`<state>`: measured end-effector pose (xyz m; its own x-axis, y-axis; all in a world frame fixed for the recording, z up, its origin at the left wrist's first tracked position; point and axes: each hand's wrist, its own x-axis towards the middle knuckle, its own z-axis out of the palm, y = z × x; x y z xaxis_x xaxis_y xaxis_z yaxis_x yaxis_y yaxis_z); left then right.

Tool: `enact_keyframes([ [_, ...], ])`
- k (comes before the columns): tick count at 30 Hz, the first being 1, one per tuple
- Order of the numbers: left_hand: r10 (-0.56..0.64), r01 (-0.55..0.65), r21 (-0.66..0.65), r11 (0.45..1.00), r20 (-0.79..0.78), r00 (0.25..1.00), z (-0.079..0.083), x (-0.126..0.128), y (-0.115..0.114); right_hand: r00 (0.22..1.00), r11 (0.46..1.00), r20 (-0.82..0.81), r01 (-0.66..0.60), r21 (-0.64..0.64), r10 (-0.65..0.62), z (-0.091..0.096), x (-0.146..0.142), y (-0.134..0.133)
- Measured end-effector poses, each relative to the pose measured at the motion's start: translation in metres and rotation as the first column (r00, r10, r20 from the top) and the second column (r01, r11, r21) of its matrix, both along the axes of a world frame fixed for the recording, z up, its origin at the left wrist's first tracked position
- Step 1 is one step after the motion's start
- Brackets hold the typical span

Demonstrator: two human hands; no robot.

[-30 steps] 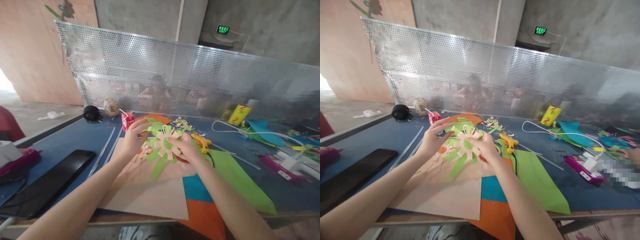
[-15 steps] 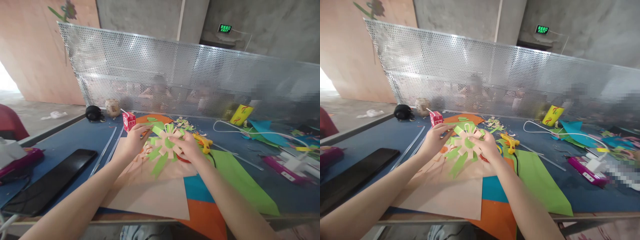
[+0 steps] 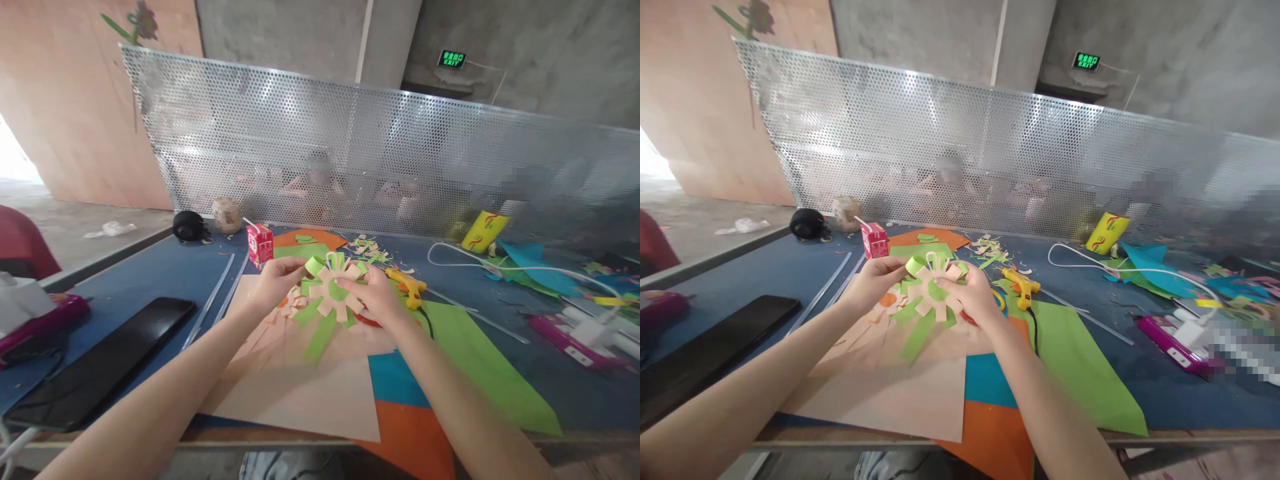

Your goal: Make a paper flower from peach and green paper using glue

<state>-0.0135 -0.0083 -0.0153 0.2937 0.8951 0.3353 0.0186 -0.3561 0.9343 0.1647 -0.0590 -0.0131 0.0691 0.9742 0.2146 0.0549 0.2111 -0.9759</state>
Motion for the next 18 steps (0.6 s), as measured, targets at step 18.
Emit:
enact_keyframes([
  [18,-0.226,0.239,-0.136,0.962,0.104,0.969,0.0009,-0.0016,-0.0010,0.994,0.998,0.090,0.064,0.027,-0.066,0.0018,-0.0004,-0.0002],
])
